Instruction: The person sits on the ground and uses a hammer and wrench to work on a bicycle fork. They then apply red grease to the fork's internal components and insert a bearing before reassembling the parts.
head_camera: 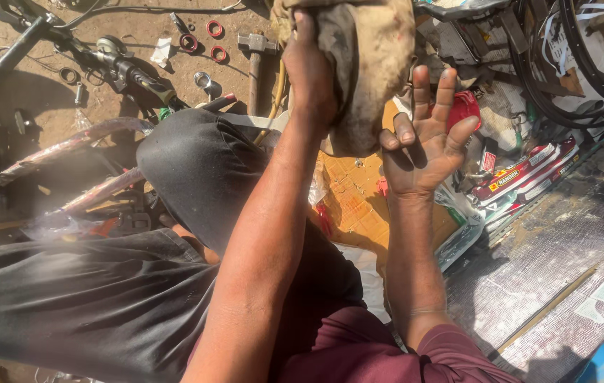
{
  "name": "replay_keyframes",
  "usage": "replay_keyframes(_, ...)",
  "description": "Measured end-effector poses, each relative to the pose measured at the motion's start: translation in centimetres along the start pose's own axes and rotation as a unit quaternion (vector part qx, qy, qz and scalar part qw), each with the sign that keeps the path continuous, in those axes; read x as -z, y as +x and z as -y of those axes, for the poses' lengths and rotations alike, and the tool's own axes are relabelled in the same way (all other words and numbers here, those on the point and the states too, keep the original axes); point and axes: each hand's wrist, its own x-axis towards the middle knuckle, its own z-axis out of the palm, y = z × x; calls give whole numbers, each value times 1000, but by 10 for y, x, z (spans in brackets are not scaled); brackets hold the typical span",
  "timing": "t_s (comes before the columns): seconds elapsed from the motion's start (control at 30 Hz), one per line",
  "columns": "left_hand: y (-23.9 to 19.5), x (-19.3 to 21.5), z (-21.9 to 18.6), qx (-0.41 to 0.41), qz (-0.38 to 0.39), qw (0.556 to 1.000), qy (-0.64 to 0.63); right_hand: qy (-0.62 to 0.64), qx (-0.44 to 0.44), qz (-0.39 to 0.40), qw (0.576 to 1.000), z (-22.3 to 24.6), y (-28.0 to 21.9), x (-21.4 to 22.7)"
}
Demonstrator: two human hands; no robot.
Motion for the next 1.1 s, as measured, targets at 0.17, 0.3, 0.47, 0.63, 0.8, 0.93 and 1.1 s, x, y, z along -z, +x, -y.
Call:
replay_keyframes(0.17,-30,-11,20,77,60,971,219,-182,18,-47,982,-31,20,46)
replay_keyframes(0.3,-16,-8,49,77,-7,896,438,-796,156,-66,581,-56,23,112)
replay_keyframes(0.47,-7,-1,80,54,84,840,534,-728,77,-161,662,-65,-8,153)
replay_keyframes(0.63,-25,-19,85,-34,244,743,622,-776,36,-226,587,-29,-26,184)
replay_keyframes(0.8,-84,-56,59,-184,312,711,602,-880,1,-170,443,-17,13,204)
replay_keyframes(0.93,-91,-84,45,-213,279,718,601,-954,-22,-52,295,-7,75,210)
replay_keyframes(1.1,-85,-113,8,-190,241,818,487,-915,-113,-76,380,78,193,265)
